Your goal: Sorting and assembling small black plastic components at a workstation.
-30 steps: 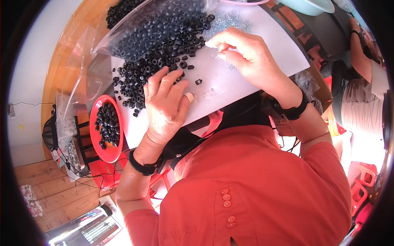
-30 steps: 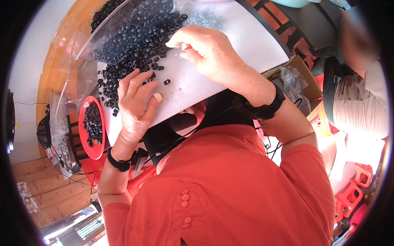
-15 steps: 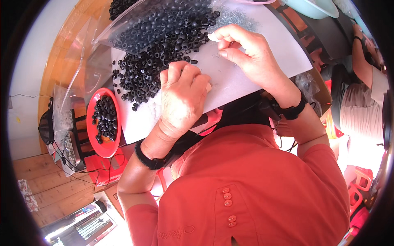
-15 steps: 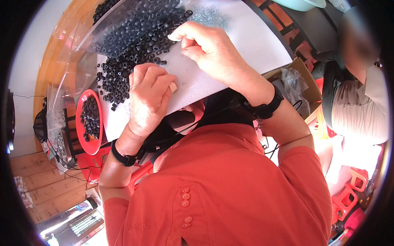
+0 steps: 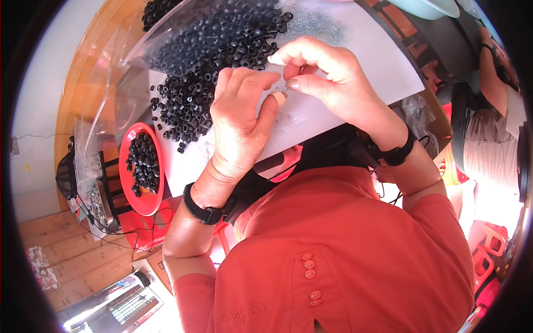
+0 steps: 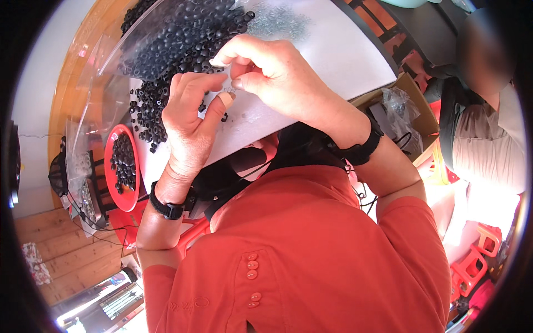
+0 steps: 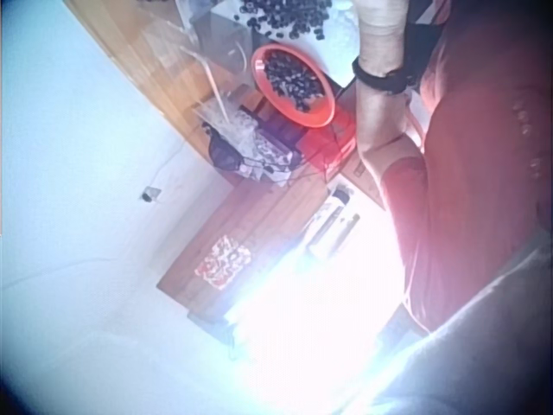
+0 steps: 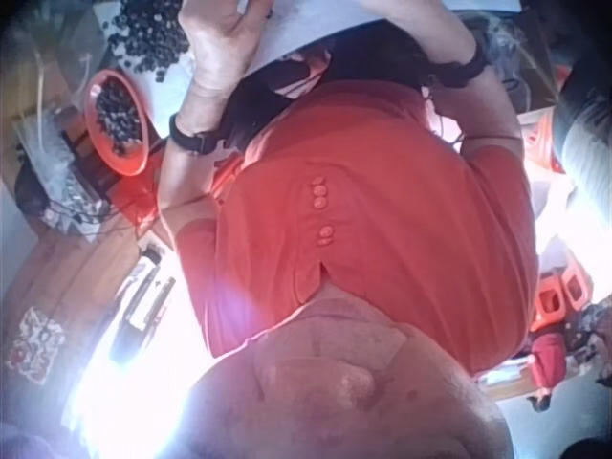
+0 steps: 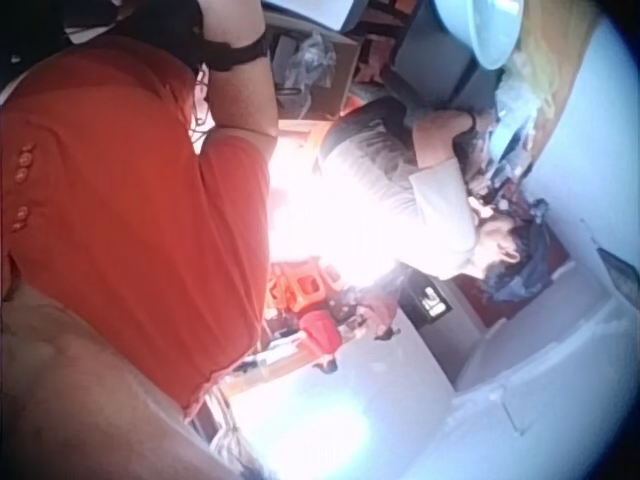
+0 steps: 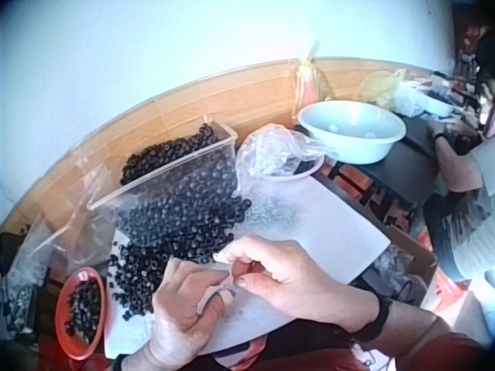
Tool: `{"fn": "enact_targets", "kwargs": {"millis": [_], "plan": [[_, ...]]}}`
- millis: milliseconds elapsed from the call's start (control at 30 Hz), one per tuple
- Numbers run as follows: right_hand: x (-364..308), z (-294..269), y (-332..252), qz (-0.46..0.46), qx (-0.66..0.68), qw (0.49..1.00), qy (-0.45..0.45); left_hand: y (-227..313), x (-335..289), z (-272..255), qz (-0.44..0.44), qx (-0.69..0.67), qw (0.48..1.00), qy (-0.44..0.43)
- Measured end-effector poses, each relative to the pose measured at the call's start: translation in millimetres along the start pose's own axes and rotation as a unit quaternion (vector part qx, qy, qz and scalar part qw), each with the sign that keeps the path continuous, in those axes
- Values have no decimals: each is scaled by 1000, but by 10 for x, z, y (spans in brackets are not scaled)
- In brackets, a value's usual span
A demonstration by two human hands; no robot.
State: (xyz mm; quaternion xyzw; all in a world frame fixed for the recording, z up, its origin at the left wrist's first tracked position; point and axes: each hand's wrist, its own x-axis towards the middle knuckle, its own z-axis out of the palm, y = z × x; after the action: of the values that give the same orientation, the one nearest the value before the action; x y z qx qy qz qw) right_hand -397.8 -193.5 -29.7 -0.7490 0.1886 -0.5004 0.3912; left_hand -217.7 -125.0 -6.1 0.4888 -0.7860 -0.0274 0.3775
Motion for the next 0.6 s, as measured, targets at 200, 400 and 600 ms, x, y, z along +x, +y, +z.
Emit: {"fn": "enact_targets", "kwargs": {"millis": [200,400,600], "plan": [[6,-36,-24,40,27,999,-4,-21,10,62,-45,-56,997,0],[1,-85,82,-1,1,998,59,68,68,32,-288,-301,909,8],[52,-71,-29,38,-44,998,31,68,72,86,-216,-246,945,10]]}}
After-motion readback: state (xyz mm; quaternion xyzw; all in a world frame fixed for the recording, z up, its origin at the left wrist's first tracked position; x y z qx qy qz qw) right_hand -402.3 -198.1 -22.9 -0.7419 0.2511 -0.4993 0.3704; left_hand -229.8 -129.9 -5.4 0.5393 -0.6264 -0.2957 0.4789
